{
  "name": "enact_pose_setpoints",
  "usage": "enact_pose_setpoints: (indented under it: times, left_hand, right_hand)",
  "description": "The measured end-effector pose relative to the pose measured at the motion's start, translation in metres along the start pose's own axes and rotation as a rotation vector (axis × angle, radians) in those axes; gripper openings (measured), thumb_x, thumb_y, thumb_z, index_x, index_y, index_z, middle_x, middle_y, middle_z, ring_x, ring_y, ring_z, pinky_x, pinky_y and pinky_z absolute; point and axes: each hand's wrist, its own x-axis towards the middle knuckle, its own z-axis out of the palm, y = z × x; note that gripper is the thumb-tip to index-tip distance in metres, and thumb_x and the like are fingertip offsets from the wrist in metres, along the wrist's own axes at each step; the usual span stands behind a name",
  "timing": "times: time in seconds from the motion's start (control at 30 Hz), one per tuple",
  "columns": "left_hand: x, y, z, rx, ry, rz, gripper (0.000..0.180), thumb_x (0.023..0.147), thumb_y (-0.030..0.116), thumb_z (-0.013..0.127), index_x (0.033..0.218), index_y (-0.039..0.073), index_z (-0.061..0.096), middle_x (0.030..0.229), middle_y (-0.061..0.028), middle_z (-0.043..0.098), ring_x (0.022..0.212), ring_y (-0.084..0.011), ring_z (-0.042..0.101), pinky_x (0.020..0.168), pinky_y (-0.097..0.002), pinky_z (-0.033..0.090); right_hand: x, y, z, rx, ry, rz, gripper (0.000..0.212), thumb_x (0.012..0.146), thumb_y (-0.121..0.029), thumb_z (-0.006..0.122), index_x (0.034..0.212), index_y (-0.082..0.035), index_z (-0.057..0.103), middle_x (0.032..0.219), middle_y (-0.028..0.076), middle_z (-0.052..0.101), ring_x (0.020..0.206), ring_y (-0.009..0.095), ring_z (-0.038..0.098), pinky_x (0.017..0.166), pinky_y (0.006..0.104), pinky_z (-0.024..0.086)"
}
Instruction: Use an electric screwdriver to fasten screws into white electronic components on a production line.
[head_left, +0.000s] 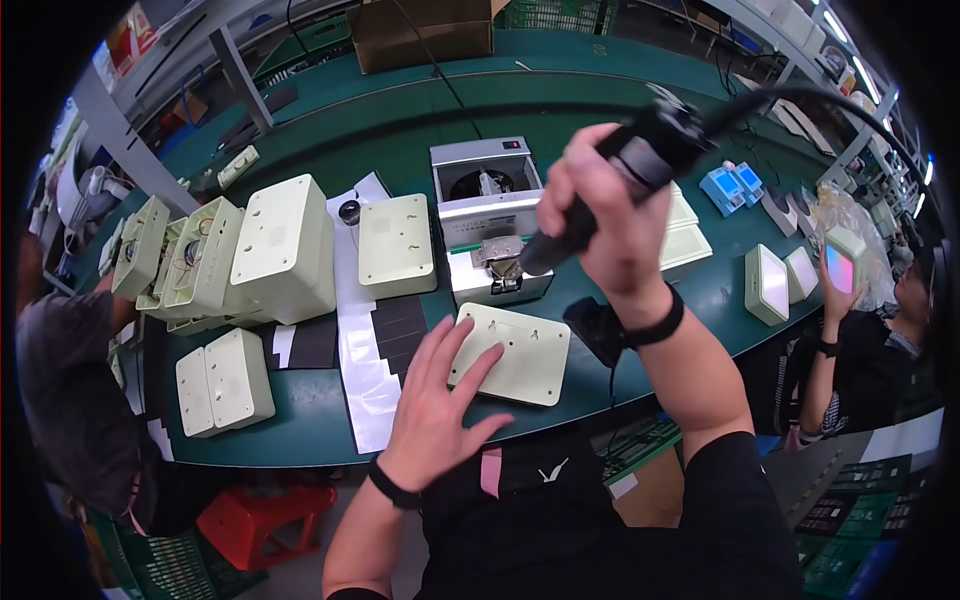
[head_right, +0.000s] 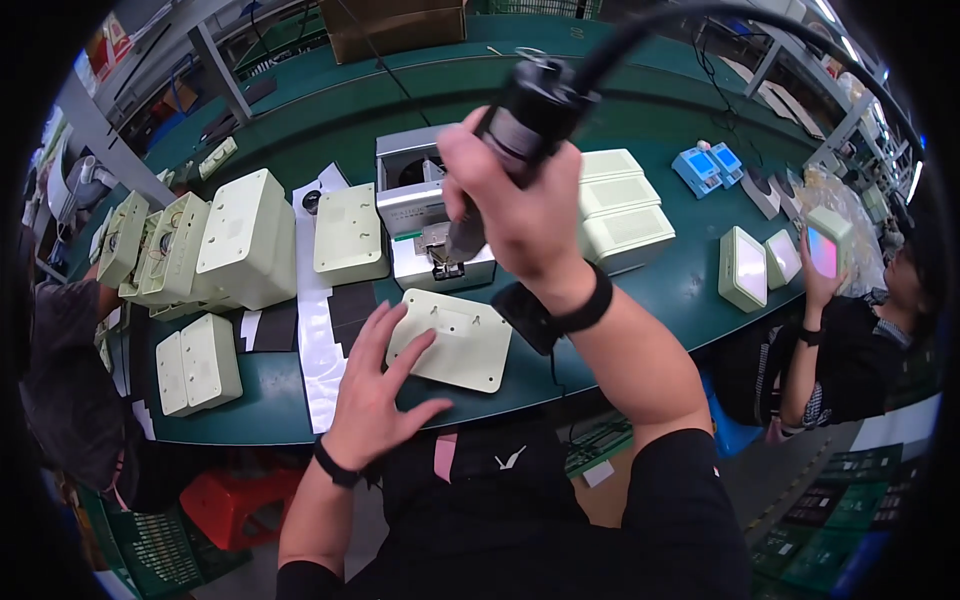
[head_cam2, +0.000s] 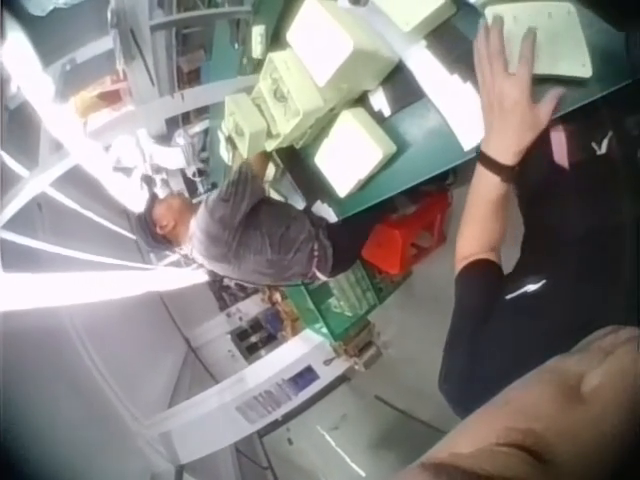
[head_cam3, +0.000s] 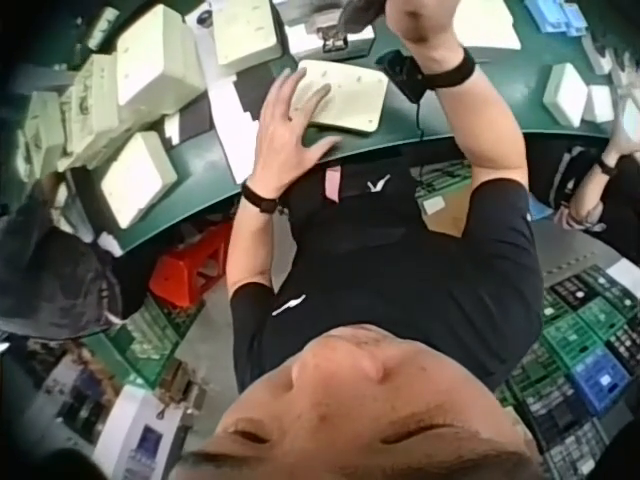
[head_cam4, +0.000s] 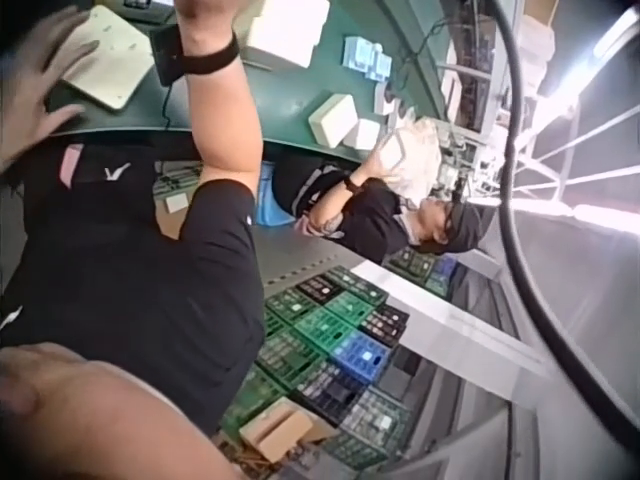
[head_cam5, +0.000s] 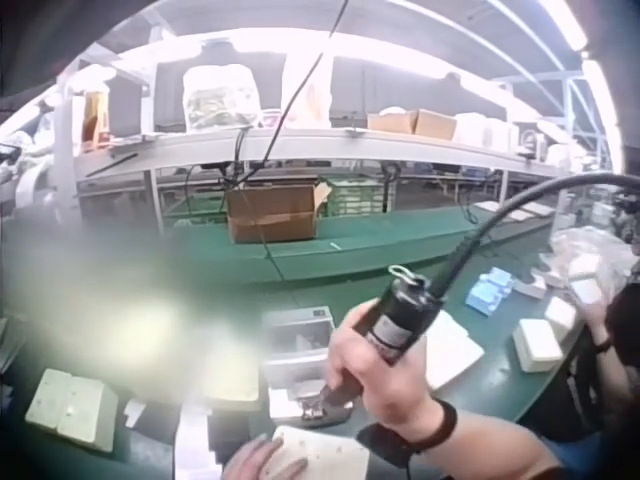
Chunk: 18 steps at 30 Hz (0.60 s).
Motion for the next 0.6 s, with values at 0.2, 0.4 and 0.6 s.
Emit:
enact_pose_setpoints:
  times: [0.2,0.4,0.6]
  left_hand:
    - [-0.009,-0.001,0.038,0.164,0.028,-0.12,0.067,0.07,0.023,0.086,0.128,0.004,0.059,0.139,-0.0226,0.046,0.13,-0.0439,0.046,0.101,-0.0448,0.048]
    - [-0.022,0.005,0.032,0.044,-0.021,-0.294,0.073,0.066,0.024,0.088,0.129,0.005,0.057,0.142,-0.0233,0.043,0.132,-0.0441,0.043,0.104,-0.0454,0.045]
    - [0.017,-0.035,0.008,-0.128,-0.097,-0.017,0.083,0.06,0.023,0.092,0.132,0.006,0.053,0.139,-0.0234,0.042,0.129,-0.0451,0.044,0.104,-0.046,0.045]
  right_hand:
    - [0.023,0.027,0.012,-0.139,-0.088,0.091,0.019,0.092,-0.018,0.063,0.091,-0.001,0.056,0.064,0.007,0.056,0.051,0.015,0.055,0.051,0.0296,0.046]
    - [0.018,0.015,0.01,-0.042,-0.104,0.02,0.022,0.09,-0.021,0.066,0.088,-0.001,0.059,0.063,0.006,0.058,0.051,0.015,0.056,0.051,0.0285,0.045]
    - [0.031,0.023,0.019,-0.156,-0.1,0.101,0.02,0.092,-0.021,0.063,0.091,-0.002,0.056,0.064,0.007,0.056,0.05,0.016,0.055,0.05,0.0292,0.045]
